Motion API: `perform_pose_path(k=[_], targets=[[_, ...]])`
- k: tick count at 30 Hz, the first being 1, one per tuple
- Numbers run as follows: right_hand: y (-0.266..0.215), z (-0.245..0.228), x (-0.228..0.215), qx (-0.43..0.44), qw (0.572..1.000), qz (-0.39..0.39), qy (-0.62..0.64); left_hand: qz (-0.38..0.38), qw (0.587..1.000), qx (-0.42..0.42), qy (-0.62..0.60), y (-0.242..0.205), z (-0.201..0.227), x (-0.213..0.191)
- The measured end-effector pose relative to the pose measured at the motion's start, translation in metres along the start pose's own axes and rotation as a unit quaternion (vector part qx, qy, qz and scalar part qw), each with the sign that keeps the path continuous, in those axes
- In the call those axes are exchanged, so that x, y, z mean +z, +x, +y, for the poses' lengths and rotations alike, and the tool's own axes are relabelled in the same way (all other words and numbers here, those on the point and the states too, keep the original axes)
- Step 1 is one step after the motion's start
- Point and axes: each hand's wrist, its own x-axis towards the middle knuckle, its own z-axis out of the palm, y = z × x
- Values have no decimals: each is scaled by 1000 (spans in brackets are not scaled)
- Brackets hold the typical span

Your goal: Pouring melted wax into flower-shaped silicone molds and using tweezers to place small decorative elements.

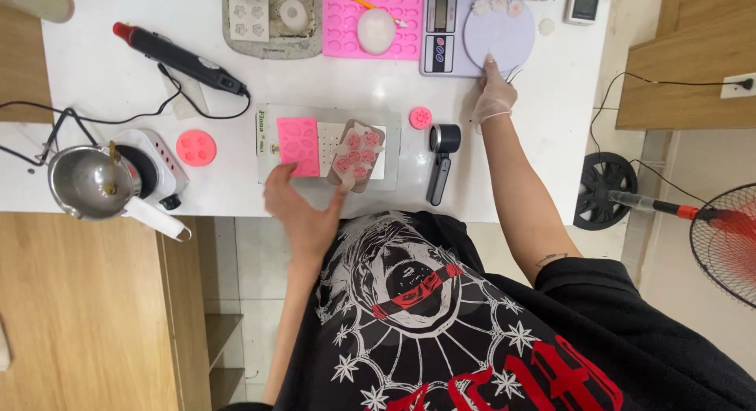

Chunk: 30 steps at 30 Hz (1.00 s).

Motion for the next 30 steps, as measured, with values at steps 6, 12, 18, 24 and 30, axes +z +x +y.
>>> perform_pose_path(k=[6, 12, 18, 24, 30], targets=[[-12, -8, -8, -17, 999, -32, -4, -52, 997, 27, 42, 7, 18, 30], [8, 5, -22, -47, 997, -62, 16, -33, 997, 53, 48, 18, 21, 40], [-67, -34, -33, -181, 965, -144, -120, -60, 997, 32, 23, 23, 12, 43], [-162, -109, -15, -203, 894, -320, -241, -75, 993, 94, 6, 36, 1, 28], [-209, -147, 22, -144, 787, -480, -360, -171, 973, 154, -14, 54, 1, 9]])
